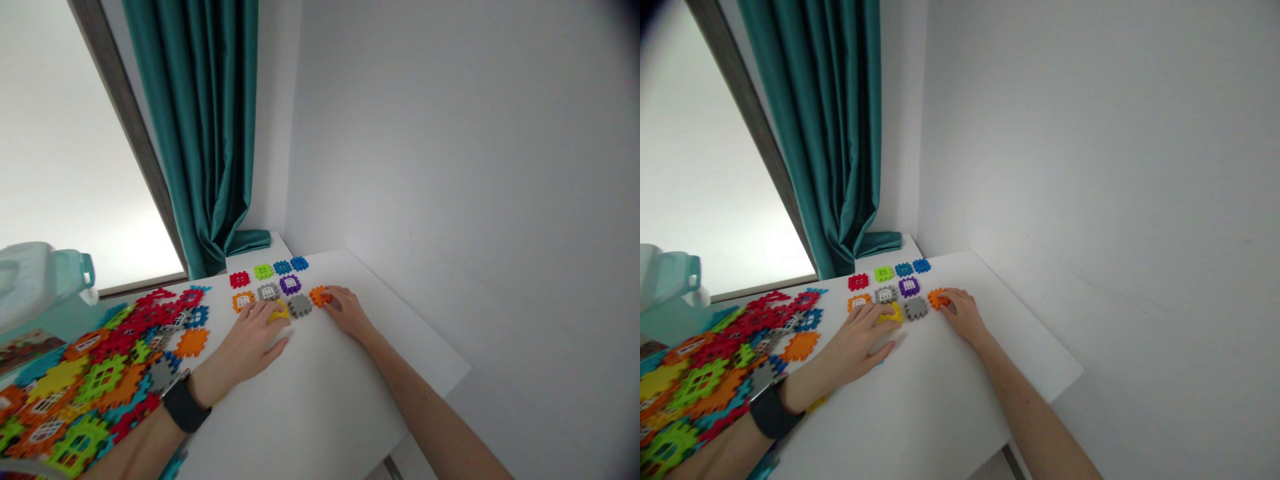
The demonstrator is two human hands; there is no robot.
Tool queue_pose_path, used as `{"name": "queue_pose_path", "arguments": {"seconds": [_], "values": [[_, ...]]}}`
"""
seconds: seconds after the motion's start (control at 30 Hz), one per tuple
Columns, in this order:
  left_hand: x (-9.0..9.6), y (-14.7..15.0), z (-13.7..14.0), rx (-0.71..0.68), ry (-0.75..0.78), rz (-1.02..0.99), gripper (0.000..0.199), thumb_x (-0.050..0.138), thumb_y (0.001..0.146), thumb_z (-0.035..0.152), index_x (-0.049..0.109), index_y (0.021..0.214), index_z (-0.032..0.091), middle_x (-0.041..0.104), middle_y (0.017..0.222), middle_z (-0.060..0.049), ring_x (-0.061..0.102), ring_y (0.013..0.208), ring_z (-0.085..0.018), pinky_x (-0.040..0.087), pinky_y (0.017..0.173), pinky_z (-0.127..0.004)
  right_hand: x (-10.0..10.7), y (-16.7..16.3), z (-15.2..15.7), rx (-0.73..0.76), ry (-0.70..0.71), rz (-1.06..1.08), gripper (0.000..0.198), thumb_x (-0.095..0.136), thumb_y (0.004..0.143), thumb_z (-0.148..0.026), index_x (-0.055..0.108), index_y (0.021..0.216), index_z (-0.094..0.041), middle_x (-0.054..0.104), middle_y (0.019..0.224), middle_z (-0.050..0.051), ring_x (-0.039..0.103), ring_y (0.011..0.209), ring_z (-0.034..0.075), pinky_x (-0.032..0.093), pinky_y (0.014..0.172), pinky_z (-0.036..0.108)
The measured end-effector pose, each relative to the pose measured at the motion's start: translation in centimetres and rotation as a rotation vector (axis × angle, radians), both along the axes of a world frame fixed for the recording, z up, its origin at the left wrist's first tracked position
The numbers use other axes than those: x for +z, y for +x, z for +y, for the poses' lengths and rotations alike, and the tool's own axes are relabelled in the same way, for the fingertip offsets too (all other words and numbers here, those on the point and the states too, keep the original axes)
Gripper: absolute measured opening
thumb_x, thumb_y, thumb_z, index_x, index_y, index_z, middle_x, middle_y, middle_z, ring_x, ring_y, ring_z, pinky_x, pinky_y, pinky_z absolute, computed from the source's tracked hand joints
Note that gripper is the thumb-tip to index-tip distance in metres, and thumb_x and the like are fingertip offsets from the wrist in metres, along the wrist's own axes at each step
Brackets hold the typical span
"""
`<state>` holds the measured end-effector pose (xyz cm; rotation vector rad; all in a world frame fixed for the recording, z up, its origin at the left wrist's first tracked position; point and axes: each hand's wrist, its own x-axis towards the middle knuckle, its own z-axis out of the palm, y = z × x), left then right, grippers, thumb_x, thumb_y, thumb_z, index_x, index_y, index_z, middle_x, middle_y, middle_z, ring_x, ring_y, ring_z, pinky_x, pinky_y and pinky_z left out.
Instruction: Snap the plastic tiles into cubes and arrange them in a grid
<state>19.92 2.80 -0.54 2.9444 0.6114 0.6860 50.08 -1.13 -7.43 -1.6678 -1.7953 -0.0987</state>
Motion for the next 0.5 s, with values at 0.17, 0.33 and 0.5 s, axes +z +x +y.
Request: {"name": "queue_pose_path", "arguments": {"seconds": [0.17,0.33,0.5], "values": [[0.0,0.0,0.0,-0.004,-0.003,-0.012,0.022,0.060,0.093,0.027,0.068,0.113,0.024,0.061,0.124,-0.011,0.053,0.117,-0.032,0.042,0.100,-0.051,-0.1,-0.1,0.0,-0.009,0.008,0.001,0.023,0.057,0.094,-0.033,0.071,0.111,-0.027,0.072,0.122,0.007,0.066,0.113,0.024,0.051,0.100,0.047],[0.5,-0.1,-0.1,-0.001,-0.004,-0.003,0.022,0.060,0.093,0.027,0.067,0.114,0.024,0.061,0.123,-0.011,0.053,0.116,-0.032,0.042,0.099,-0.051,0.1,-0.2,-0.3,-0.027,0.048,0.008,0.022,0.056,0.094,-0.029,0.070,0.110,-0.024,0.069,0.124,0.011,0.063,0.118,0.026,0.051,0.102,0.049],[1.0,-0.4,-0.1,-0.003,-0.011,-0.016,0.020,0.060,0.094,0.028,0.067,0.113,0.024,0.062,0.121,-0.011,0.054,0.115,-0.031,0.042,0.098,-0.049,1.3,-1.9,-1.5,0.035,0.130,-0.055,0.023,0.052,0.097,-0.024,0.069,0.113,-0.026,0.068,0.126,0.010,0.061,0.120,0.026,0.050,0.103,0.050]]}}
